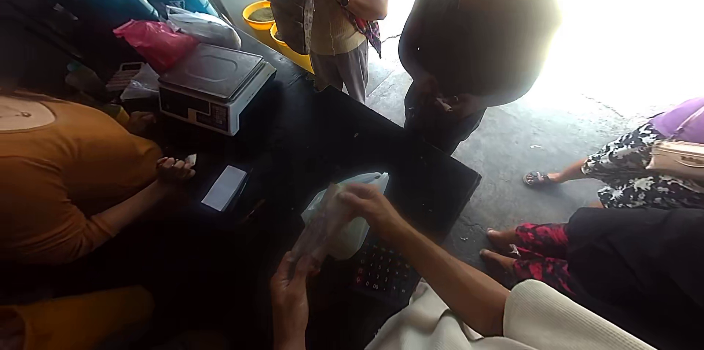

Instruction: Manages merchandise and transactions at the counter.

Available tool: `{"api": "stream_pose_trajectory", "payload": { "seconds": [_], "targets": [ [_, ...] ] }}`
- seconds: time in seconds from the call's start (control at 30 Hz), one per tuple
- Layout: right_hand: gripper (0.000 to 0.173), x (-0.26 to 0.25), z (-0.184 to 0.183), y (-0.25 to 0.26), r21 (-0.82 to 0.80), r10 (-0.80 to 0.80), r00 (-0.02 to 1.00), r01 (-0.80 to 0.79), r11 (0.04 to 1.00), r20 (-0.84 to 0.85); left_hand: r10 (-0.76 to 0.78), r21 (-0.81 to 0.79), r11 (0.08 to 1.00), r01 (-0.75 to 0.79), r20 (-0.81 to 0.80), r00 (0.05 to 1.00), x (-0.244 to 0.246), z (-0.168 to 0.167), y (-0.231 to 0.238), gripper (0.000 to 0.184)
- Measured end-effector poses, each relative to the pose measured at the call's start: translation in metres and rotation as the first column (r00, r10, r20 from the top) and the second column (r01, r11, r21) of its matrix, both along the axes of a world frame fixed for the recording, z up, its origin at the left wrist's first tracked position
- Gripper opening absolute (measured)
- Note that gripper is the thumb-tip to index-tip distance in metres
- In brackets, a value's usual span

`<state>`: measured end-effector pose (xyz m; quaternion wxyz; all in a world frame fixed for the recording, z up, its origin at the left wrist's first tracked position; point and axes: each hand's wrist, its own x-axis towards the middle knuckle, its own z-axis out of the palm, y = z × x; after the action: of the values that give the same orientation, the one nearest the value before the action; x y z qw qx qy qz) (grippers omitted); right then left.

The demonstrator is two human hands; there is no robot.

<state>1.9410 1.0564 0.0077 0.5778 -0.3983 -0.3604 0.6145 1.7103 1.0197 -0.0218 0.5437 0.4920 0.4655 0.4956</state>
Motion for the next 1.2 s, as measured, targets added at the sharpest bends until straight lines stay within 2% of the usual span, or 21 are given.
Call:
{"api": "stream_pose_trajectory", "payload": {
  "seconds": [0.1, 0.23, 0.33, 0.4, 0.47, 0.53, 0.6, 0.7, 0.8, 0.97, 1.13, 1.2],
  "targets": [
    [0.019, 0.001, -0.003, -0.004, 0.068, 0.008, 0.993, -0.016, 0.998, 0.119, 0.030, 0.025, 0.999, -0.031, 0.064, 0.997, -0.011, 0.001, 0.007, 0.016],
    [0.020, -0.002, -0.012, -0.011, 0.119, -0.005, 0.986, -0.015, 0.993, 0.167, -0.139, -0.038, 0.988, 0.149, 0.200, 0.970, -0.021, 0.000, 0.012, 0.028],
    [0.020, -0.003, -0.018, -0.014, 0.168, -0.077, 0.970, 0.038, 0.985, 0.231, -0.188, -0.031, 0.980, 0.195, 0.166, 0.968, -0.018, -0.002, 0.015, 0.021],
    [0.019, -0.002, -0.018, -0.014, 0.183, -0.138, 0.952, 0.089, 0.979, 0.275, -0.108, -0.006, 0.994, 0.109, 0.087, 0.990, -0.018, 0.000, 0.024, 0.018],
    [0.021, 0.001, -0.017, -0.014, 0.204, -0.162, 0.940, 0.102, 0.974, 0.302, 0.088, -0.006, 0.996, -0.088, 0.014, 0.996, -0.029, 0.010, 0.046, 0.019],
    [0.022, 0.005, -0.018, -0.014, 0.217, -0.169, 0.939, 0.105, 0.970, 0.299, 0.342, -0.067, 0.938, -0.340, 0.030, 0.939, -0.050, 0.021, 0.087, 0.017],
    [0.022, 0.009, -0.018, -0.016, 0.218, -0.165, 0.945, 0.104, 0.970, 0.283, 0.509, -0.108, 0.860, -0.499, 0.094, 0.856, -0.074, 0.024, 0.128, 0.014],
    [0.022, 0.011, -0.019, -0.021, 0.211, -0.155, 0.947, 0.097, 0.973, 0.280, 0.581, -0.134, 0.814, -0.565, 0.209, 0.787, -0.103, 0.020, 0.170, 0.012],
    [0.023, 0.012, -0.022, -0.030, 0.188, -0.169, 0.949, 0.121, 0.975, 0.266, 0.595, -0.142, 0.802, -0.580, 0.272, 0.756, -0.117, 0.015, 0.189, 0.014],
    [0.023, 0.019, -0.035, -0.045, 0.142, -0.271, 0.936, 0.244, 0.959, 0.226, 0.631, -0.152, 0.773, -0.616, 0.283, 0.722, -0.125, 0.004, 0.196, 0.015],
    [0.022, 0.031, -0.041, -0.040, 0.119, -0.362, 0.906, 0.344, 0.931, 0.219, 0.739, -0.223, 0.673, -0.705, 0.211, 0.640, -0.139, -0.002, 0.203, 0.018],
    [0.022, 0.034, -0.038, -0.036, 0.123, -0.385, 0.898, 0.367, 0.922, 0.212, 0.746, -0.230, 0.666, -0.710, 0.220, 0.628, -0.142, -0.003, 0.205, 0.018]
  ]
}}
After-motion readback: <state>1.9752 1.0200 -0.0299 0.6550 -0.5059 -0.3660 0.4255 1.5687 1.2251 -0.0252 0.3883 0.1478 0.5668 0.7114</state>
